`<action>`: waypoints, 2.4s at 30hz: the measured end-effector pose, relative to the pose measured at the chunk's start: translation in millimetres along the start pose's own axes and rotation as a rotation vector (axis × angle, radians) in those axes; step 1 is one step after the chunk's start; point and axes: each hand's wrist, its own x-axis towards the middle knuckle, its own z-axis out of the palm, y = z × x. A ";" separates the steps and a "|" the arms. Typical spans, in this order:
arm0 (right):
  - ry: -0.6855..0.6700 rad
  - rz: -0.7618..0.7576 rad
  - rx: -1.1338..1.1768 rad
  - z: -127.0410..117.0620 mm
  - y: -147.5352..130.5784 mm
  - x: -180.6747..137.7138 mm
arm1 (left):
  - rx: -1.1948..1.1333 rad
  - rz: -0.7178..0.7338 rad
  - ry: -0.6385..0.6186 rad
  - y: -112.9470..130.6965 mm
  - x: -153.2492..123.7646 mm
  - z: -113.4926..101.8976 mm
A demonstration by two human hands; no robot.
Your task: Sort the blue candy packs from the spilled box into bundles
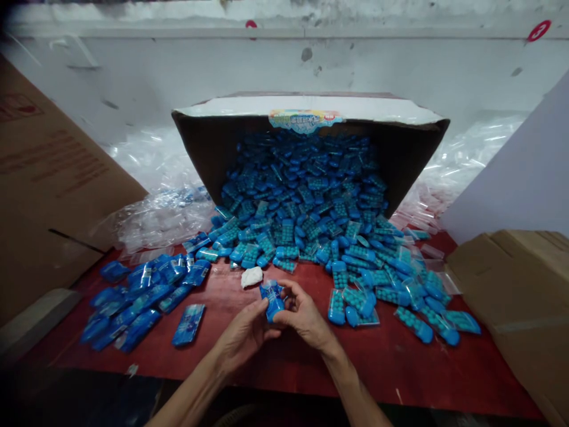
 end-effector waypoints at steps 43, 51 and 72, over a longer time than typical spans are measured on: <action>0.144 -0.019 0.263 6.9 10.8 -9.4 | 0.068 -0.096 0.093 -4.5 -1.5 -3.1; 0.116 -0.082 0.143 3.0 14.8 -12.3 | 0.049 -0.146 0.139 -7.1 1.0 -6.1; 0.064 -0.069 0.130 4.0 19.8 -19.0 | 0.012 -0.079 0.111 -18.5 -0.6 -5.0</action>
